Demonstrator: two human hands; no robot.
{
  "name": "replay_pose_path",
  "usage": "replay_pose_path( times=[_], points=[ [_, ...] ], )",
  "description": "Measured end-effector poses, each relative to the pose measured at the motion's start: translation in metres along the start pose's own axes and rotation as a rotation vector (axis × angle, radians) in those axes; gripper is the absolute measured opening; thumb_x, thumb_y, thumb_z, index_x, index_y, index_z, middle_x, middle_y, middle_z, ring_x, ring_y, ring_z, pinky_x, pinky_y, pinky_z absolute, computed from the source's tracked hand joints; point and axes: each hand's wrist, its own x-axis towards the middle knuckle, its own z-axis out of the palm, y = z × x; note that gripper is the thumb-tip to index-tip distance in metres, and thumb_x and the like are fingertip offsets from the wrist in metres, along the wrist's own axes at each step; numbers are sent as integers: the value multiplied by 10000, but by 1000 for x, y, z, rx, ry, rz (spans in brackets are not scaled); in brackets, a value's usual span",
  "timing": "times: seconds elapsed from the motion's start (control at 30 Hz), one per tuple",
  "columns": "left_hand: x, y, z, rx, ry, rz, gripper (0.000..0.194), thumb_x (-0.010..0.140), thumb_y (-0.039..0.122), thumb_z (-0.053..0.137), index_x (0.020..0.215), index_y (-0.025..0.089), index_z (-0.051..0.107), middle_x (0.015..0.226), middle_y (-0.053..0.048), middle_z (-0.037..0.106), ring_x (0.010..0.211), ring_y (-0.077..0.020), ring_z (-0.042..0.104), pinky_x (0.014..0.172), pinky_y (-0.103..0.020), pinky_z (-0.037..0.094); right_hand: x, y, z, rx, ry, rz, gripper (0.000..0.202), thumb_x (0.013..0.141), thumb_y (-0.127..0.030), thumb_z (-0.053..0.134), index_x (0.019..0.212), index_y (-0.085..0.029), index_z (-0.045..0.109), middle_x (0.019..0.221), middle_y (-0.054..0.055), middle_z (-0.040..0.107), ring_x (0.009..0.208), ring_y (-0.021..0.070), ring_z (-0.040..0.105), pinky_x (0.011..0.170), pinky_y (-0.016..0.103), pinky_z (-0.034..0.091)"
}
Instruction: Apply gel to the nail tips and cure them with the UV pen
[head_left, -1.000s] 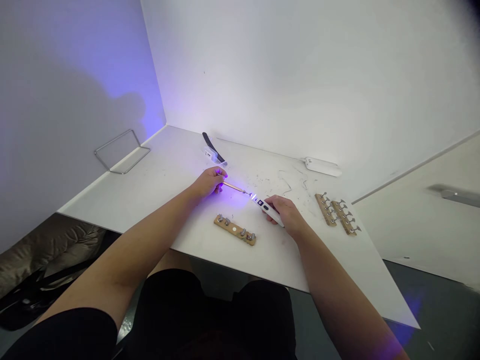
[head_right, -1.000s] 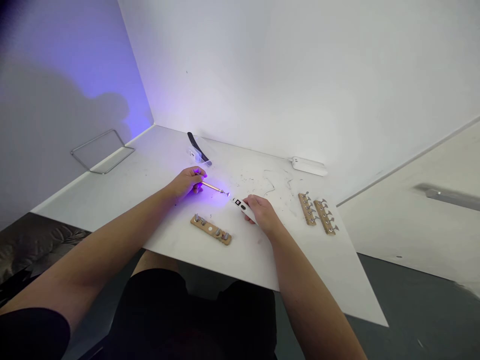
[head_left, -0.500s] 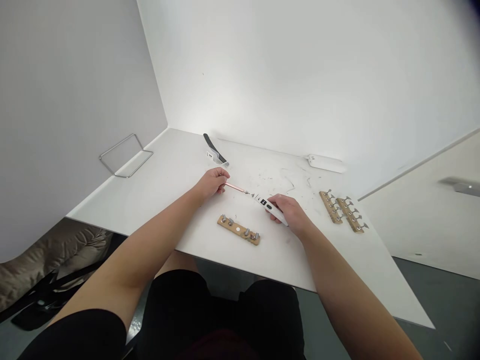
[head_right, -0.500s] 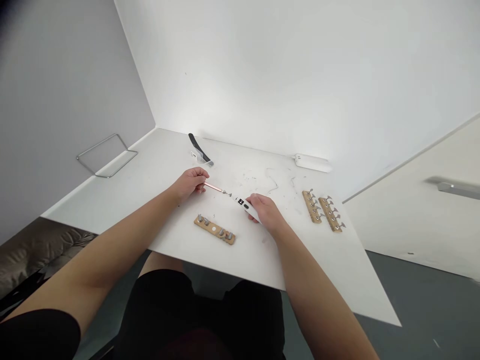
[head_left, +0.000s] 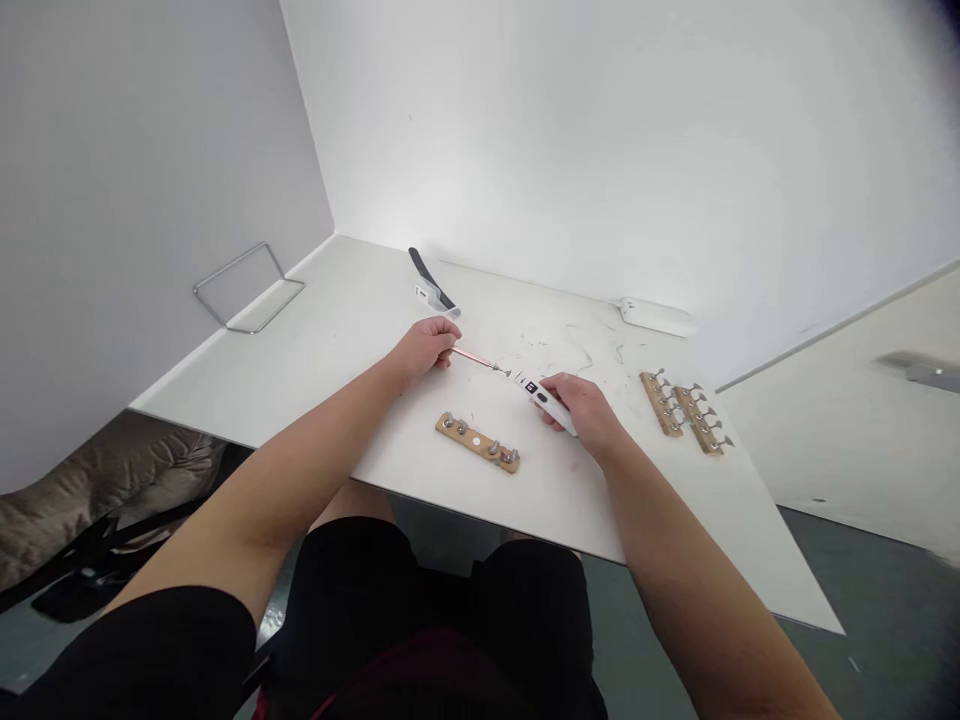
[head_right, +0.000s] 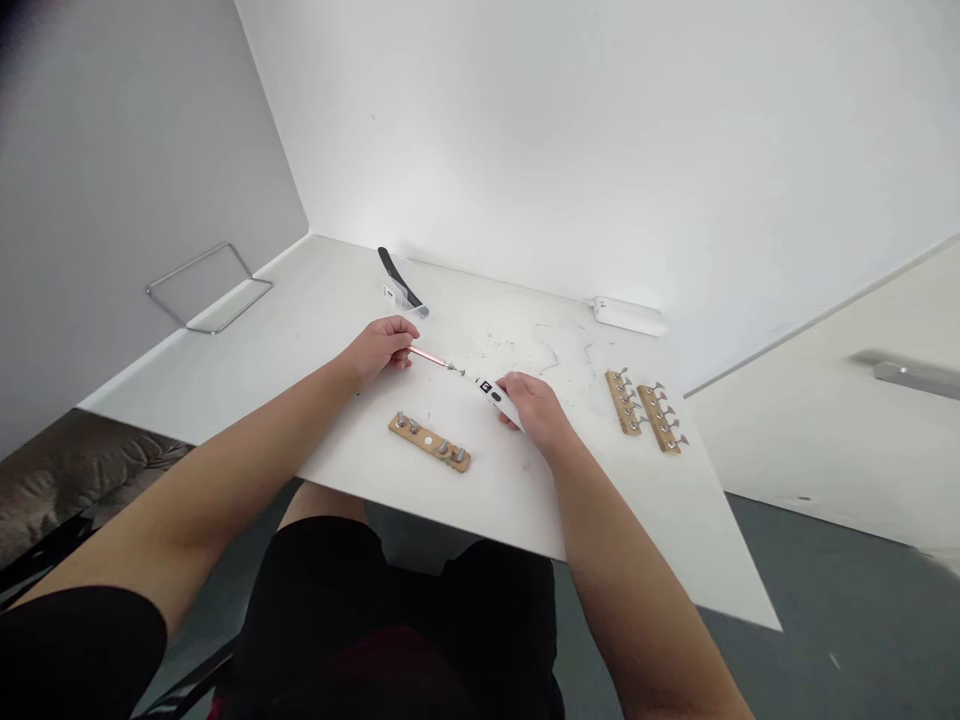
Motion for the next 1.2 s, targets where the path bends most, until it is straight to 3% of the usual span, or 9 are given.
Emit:
replay_pose_path(
  times=[0.53, 1.2],
  points=[
    [4, -3, -2, -5, 7, 0, 97, 693, 101, 482, 756, 169, 510, 456, 64, 421, 374, -56, 412, 514, -250, 433, 12, 19, -2, 112, -32, -32, 515, 798, -623, 373, 846, -165, 605, 705, 53, 637, 524, 127, 534, 462, 239, 427],
    [4, -2, -2, -11, 28, 3, 95, 691, 118, 492, 763, 173, 519, 472, 61, 408, 395, -58, 407, 479, -212, 409, 9, 16, -1, 81, -1, -40, 453, 817, -559, 388, 868, -167, 609, 751, 51, 648, 563, 129, 544, 466, 226, 436]
  ],
)
